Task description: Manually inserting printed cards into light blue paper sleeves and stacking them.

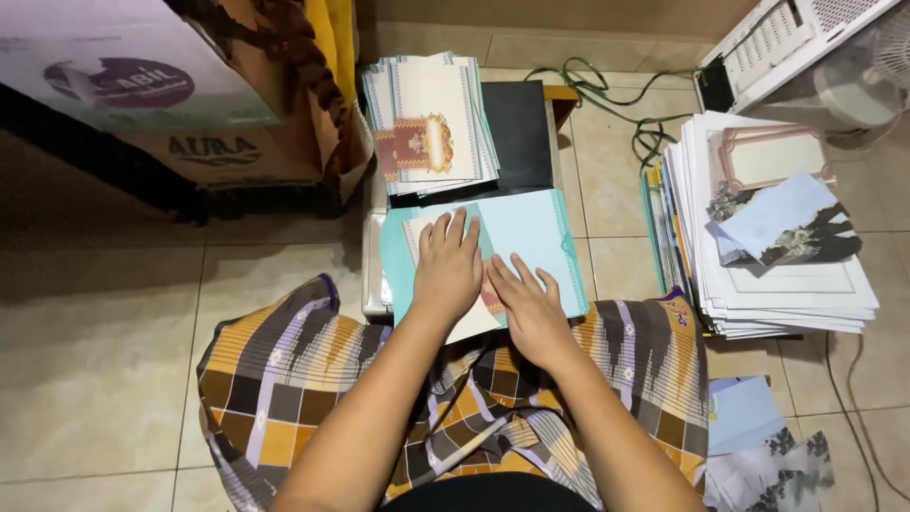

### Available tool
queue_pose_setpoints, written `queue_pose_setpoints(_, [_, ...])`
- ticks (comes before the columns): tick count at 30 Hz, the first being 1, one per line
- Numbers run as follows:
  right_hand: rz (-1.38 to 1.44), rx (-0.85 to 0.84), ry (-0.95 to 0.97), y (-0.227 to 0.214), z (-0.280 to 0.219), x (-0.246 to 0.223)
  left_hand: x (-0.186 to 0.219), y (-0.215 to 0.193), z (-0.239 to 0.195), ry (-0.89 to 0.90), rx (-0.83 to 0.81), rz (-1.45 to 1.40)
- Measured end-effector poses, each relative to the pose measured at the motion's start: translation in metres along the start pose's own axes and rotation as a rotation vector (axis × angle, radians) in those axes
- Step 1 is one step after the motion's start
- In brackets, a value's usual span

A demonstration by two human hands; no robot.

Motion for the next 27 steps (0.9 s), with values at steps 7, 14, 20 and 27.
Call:
queue_pose_setpoints(7, [0.029, -0.047, 0.014, 0.004, 0.020, 0.014, 0.008, -0.003, -0.010, 0.037, -0.020, 0.025])
queue_pose_setpoints(14, [-0.140, 0.023, -0.023, 0.002, 0.065, 0.031, 0.002, 0.018, 0.000, -0.005, -0.175, 0.059])
queue_pose_setpoints(20, [-0.067, 0.013, 0.003, 0.008, -0.005, 0.010, 0.006, 0.018, 0.009, -0.106, -0.308, 0.113])
queue_pose_setpoints(27, [-0.046, -0.001, 0.030, 0.010, 0.010, 0.024, 0.020, 0.008, -0.014, 0.011, -0.342, 0.139])
Point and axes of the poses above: each hand's wrist, its own z-axis towards the middle knuckle, its own y-axis out of the palm, x = y × z, the point moved 8 cm from there along z, towards the middle knuckle, and after that the axes turned 10 degrees about -y, right-handed, at the moved point
